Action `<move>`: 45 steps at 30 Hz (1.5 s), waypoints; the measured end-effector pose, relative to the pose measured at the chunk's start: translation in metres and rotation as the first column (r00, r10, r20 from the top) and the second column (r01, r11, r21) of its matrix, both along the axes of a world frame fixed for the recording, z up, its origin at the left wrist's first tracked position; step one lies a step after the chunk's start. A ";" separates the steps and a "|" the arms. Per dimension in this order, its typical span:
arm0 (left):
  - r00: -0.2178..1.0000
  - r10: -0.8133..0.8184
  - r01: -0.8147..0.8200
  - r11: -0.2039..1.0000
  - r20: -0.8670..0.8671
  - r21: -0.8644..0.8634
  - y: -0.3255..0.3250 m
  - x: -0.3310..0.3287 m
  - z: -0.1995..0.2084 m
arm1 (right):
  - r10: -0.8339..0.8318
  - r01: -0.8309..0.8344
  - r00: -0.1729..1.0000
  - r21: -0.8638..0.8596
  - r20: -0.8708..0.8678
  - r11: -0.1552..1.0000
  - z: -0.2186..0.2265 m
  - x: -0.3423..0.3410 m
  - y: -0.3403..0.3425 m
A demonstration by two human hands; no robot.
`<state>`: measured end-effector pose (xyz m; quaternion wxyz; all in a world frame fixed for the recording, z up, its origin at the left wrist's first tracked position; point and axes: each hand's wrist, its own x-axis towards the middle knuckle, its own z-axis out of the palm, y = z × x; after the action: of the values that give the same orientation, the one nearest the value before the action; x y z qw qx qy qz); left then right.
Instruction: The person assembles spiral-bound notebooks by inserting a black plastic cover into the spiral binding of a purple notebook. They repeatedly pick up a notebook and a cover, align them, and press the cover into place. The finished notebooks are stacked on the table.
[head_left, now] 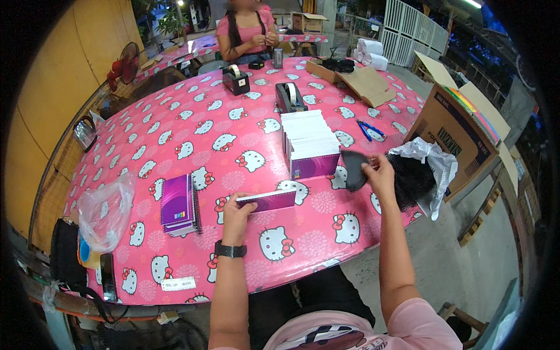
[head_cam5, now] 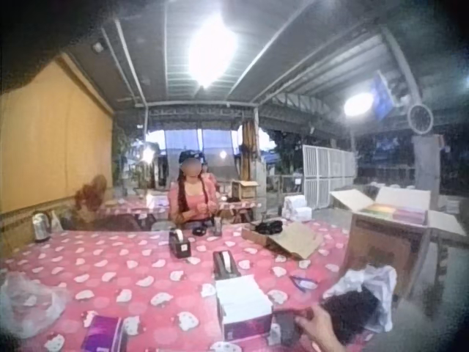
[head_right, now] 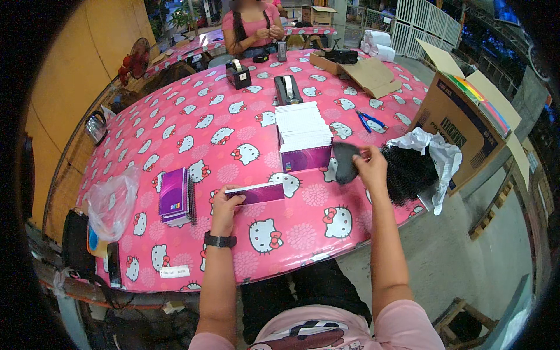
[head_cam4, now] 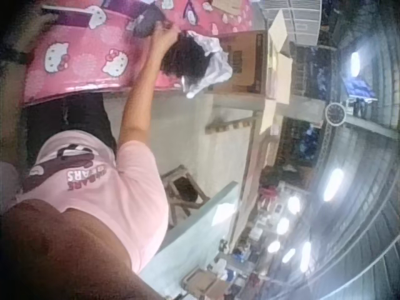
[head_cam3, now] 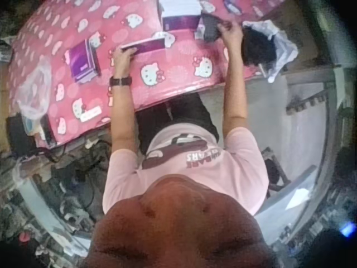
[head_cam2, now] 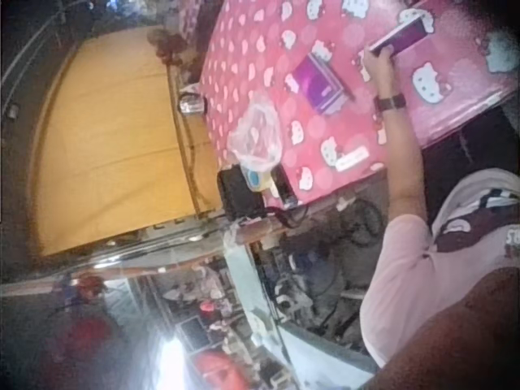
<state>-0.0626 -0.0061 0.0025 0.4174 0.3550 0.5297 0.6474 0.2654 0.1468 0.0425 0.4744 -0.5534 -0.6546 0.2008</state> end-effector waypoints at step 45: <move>0.158 0.301 0.228 0.916 -0.941 0.331 -0.016 0.077 0.017 | 0.404 -0.260 0.792 -0.346 0.457 0.902 -0.021 0.062 -0.106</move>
<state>0.0147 -0.0221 0.0190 -0.1258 0.7521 0.5356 0.3629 0.3273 0.0411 0.0217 0.1589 -0.5201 -0.8123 0.2106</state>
